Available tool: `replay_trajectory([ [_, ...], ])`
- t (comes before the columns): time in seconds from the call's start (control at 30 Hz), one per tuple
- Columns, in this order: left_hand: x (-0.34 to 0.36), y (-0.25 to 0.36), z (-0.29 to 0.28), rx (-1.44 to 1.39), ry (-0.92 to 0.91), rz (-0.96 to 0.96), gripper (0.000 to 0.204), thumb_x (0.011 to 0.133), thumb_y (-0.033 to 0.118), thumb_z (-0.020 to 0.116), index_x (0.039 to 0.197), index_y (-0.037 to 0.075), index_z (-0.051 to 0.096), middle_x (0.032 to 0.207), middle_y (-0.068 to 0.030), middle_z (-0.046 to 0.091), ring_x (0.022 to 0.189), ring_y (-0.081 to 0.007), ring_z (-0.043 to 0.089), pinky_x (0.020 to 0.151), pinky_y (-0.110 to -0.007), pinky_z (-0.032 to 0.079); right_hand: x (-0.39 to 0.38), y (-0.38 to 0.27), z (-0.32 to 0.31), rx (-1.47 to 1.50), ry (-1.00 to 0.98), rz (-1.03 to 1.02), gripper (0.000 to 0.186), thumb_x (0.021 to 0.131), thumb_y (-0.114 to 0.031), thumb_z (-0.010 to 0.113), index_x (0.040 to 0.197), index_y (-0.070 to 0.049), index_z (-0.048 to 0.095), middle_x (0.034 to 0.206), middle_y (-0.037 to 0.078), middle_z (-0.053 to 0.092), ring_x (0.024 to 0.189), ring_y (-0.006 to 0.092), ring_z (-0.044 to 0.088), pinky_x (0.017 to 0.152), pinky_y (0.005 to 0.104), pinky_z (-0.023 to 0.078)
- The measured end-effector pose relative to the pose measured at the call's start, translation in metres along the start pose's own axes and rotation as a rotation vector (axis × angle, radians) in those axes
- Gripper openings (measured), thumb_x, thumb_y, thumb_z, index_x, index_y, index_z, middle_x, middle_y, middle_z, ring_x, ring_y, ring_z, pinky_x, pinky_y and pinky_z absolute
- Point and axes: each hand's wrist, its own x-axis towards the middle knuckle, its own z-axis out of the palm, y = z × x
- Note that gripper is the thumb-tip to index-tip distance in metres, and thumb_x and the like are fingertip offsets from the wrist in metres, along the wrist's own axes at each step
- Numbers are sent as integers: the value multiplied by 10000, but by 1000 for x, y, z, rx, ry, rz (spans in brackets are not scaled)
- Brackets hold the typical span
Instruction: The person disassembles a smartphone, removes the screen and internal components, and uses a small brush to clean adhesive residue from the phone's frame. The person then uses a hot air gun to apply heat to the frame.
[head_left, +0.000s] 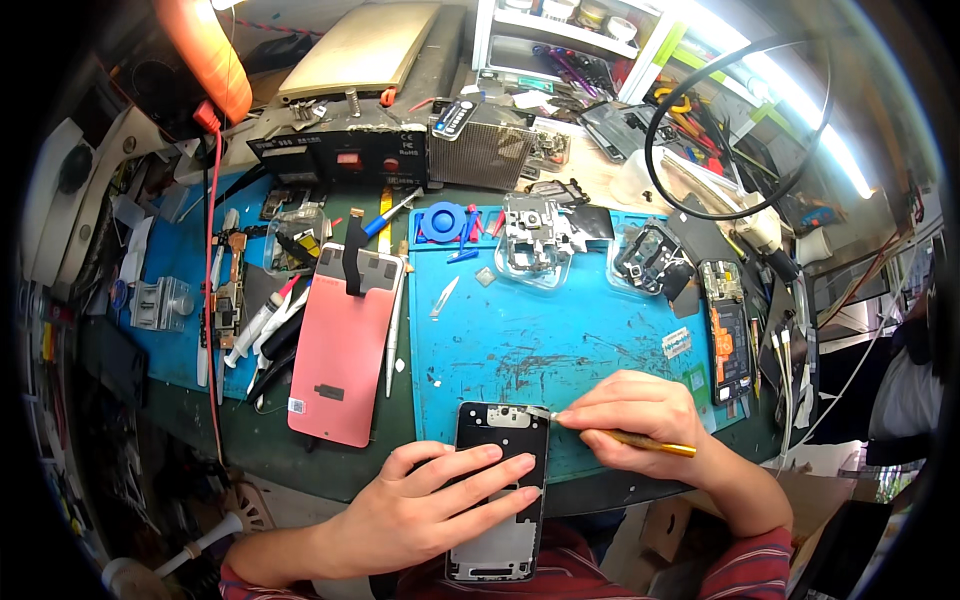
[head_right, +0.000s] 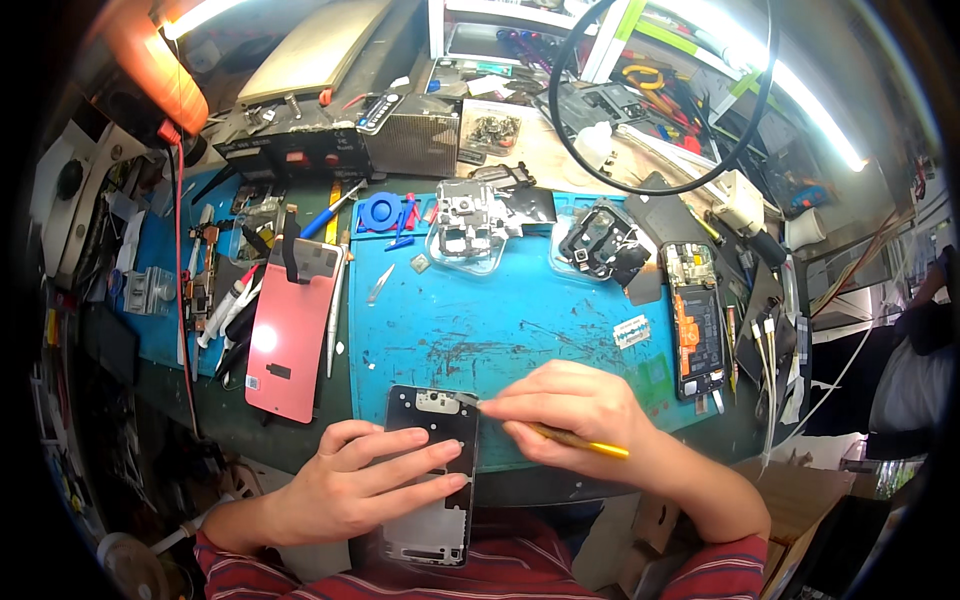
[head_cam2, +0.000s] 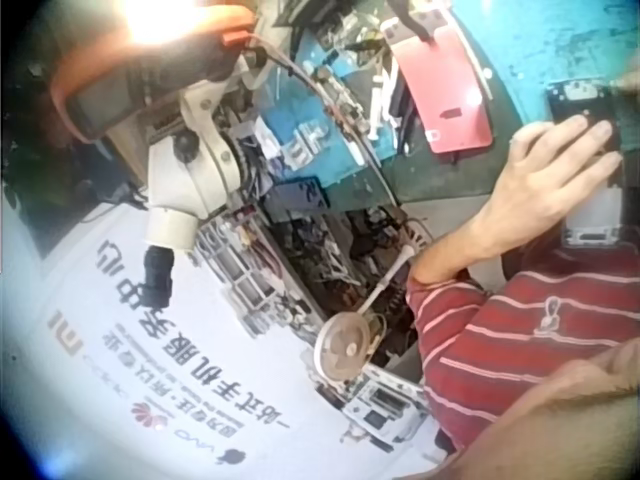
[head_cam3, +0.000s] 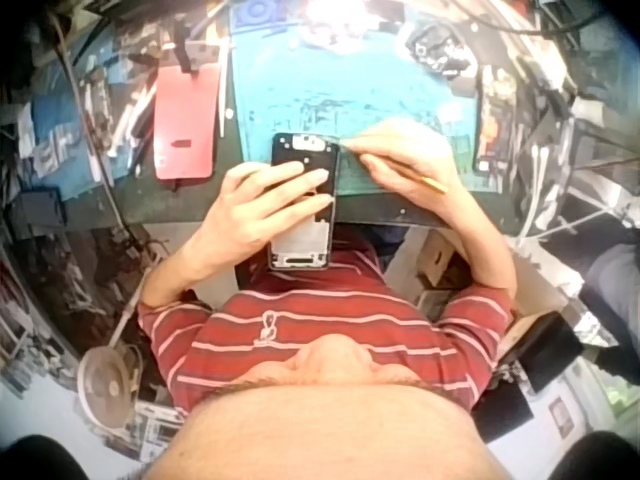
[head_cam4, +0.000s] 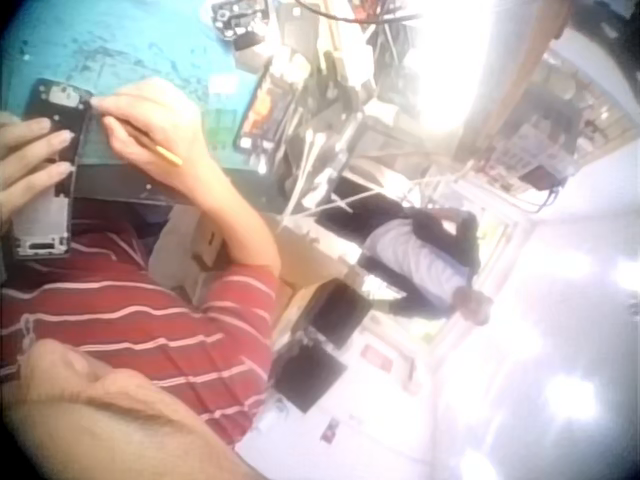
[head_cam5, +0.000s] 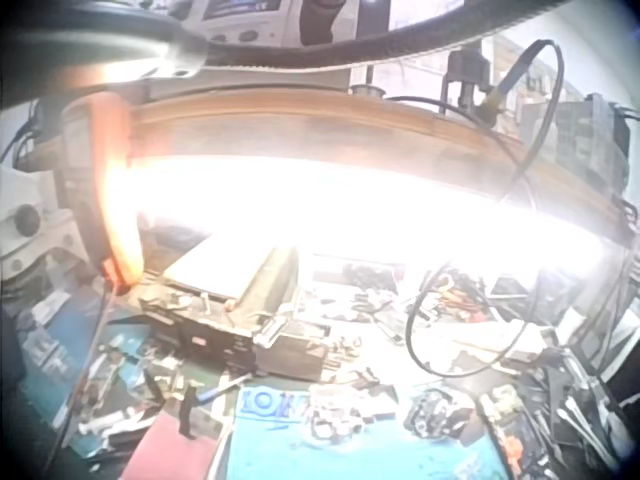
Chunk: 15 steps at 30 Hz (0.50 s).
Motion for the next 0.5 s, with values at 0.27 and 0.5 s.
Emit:
replay_trajectory([
  [0.27,2,1,-3,-1,-37,-2,418,943,177,665,1352,252,705,1498,47,620,1330,-125,541,1057,-305,372,5,7,1,37,-6,-28,290,813,19,786,1097,-35,793,980,106,782,864,252,743,760,361,593],
  [0.5,0,2,-4,5,-62,-5,454,940,167,661,1385,255,683,1523,45,599,1367,-116,521,1088,-306,355,7,10,5,9,-9,-91,304,808,24,794,1106,-33,789,999,110,781,876,251,744,772,358,601],
])
